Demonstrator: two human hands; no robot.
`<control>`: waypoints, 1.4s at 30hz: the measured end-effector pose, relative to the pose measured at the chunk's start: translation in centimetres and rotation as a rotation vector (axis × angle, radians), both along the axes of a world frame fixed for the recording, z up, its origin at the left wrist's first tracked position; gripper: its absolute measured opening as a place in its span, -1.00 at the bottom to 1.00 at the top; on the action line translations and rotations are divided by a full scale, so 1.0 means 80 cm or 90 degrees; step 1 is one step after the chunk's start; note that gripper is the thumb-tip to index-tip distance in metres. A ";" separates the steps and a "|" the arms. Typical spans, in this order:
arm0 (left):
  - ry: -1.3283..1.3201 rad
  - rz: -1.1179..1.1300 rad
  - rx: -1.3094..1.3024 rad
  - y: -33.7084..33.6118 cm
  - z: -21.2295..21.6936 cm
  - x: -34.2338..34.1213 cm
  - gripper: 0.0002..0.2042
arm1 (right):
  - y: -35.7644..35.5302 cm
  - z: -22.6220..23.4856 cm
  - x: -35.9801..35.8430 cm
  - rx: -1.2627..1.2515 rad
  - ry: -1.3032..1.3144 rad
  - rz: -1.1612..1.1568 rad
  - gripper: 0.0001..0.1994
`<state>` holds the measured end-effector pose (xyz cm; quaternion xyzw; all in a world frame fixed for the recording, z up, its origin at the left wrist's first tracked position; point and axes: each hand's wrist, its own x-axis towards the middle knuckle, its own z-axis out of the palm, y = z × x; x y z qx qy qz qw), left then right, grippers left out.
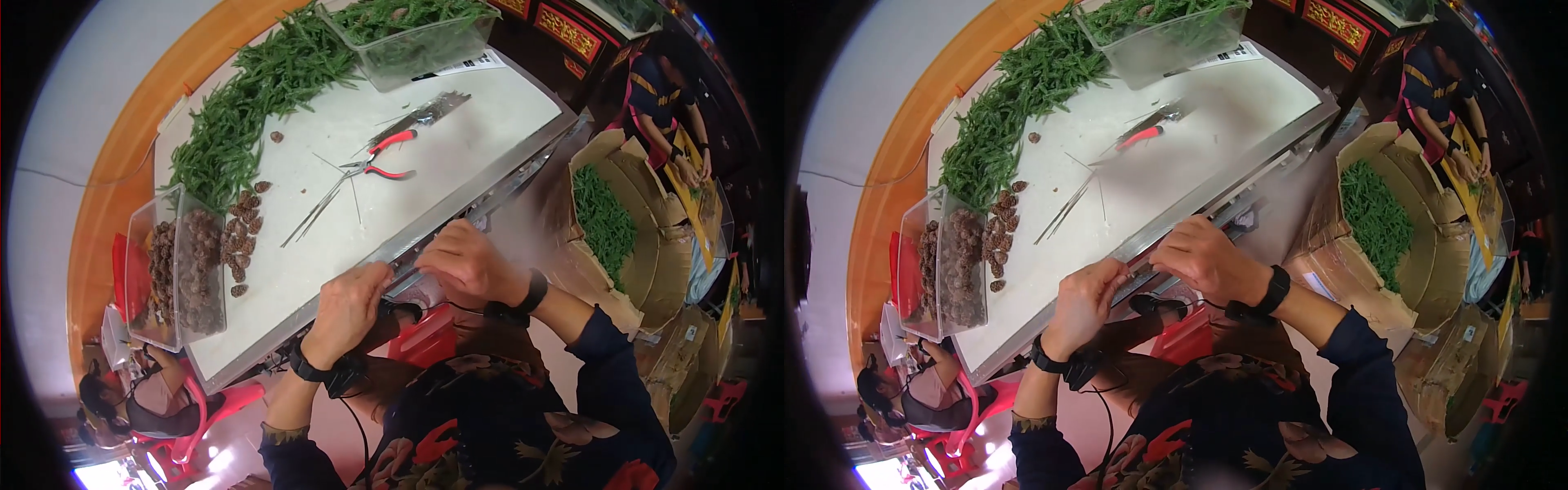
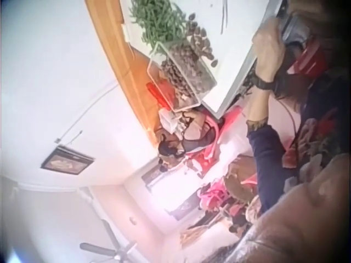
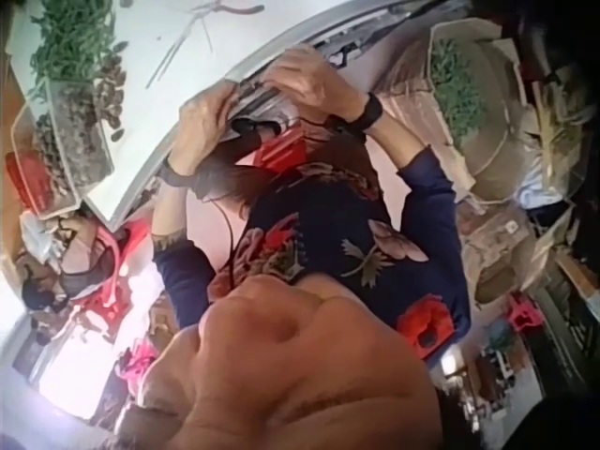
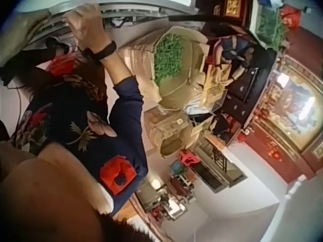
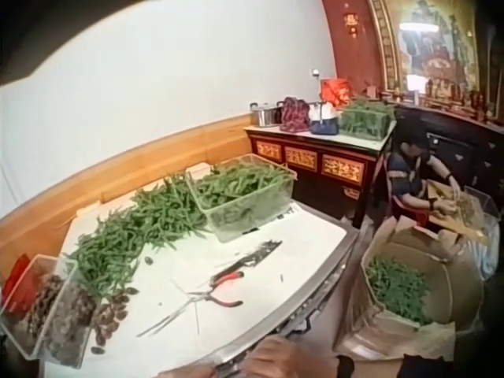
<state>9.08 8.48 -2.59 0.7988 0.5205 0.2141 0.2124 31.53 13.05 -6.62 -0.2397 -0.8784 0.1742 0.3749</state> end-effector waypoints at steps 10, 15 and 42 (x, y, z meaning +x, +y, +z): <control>0.007 -0.028 -0.015 -0.027 -0.005 0.041 -0.95 | -0.004 0.004 0.052 -0.137 -0.012 0.085 -0.92; 0.003 -0.042 -0.026 -0.046 -0.004 0.051 -0.95 | -0.026 0.002 0.069 -0.234 -0.010 0.094 -0.93; 0.065 -0.161 0.059 -0.070 0.004 0.123 -0.84 | -0.079 0.014 0.145 -0.429 0.006 0.148 -0.87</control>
